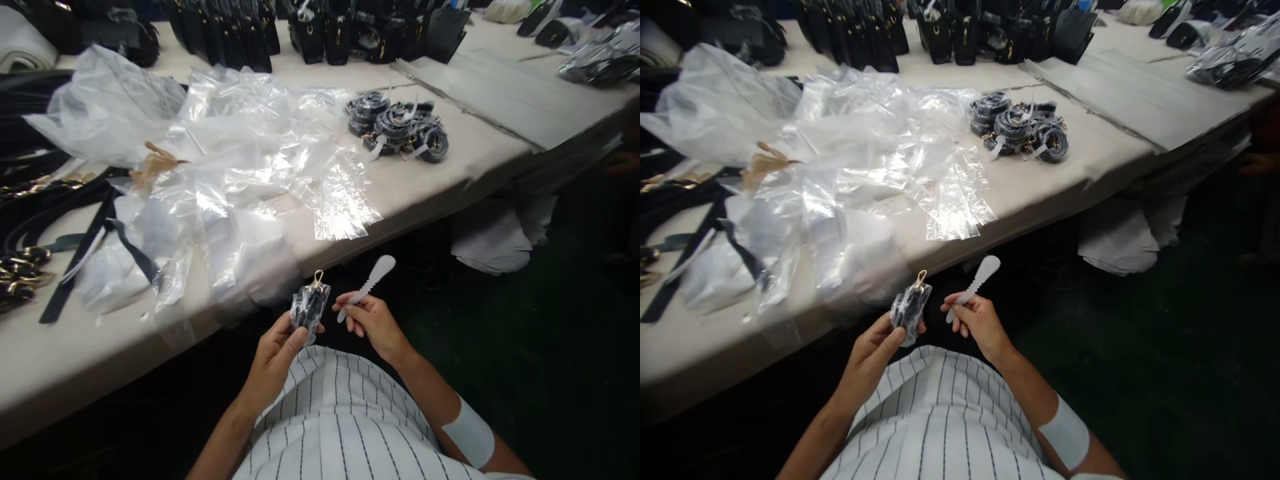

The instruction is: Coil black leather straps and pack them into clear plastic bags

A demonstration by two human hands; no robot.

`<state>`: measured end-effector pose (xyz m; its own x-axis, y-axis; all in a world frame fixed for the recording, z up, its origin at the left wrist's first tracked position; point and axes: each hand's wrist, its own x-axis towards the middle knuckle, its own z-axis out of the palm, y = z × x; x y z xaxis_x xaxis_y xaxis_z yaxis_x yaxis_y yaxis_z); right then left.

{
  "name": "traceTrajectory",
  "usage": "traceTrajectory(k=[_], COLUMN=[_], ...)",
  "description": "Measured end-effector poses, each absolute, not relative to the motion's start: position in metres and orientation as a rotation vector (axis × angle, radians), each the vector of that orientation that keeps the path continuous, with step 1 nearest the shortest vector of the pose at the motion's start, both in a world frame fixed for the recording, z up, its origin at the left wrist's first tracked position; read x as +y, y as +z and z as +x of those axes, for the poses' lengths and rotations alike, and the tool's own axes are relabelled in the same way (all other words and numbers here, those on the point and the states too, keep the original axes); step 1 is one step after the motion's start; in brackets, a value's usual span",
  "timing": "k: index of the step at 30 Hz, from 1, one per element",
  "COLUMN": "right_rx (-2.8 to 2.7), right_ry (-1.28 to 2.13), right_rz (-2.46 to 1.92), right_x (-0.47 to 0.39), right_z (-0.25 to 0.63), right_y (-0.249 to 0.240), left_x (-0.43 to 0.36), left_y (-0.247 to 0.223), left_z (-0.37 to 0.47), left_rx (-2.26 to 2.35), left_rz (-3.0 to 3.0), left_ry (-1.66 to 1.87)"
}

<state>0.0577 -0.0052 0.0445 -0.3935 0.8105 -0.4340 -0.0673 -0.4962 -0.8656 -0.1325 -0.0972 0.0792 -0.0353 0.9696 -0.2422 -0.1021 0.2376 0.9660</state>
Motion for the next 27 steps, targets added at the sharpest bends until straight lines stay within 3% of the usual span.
traceTrajectory(k=[9, 21, 27], right_rx=[-1.204, -1.266, -1.270], right_ry=[2.027, 2.074, 2.074], right_rz=[-1.407, -1.468, -1.457], right_x=[-0.036, -0.043, -0.038], right_z=[0.083, 0.097, 0.093], right_y=[0.041, 0.048, 0.052], left_x=[-0.100, -0.101, -0.105], left_y=[0.064, 0.056, 0.061], left_z=[-0.124, -0.121, -0.130], left_rx=[1.251, 1.006, 1.158], left_rz=[0.980, 0.457, 0.814], left_ry=[1.100, 1.300, 1.155])
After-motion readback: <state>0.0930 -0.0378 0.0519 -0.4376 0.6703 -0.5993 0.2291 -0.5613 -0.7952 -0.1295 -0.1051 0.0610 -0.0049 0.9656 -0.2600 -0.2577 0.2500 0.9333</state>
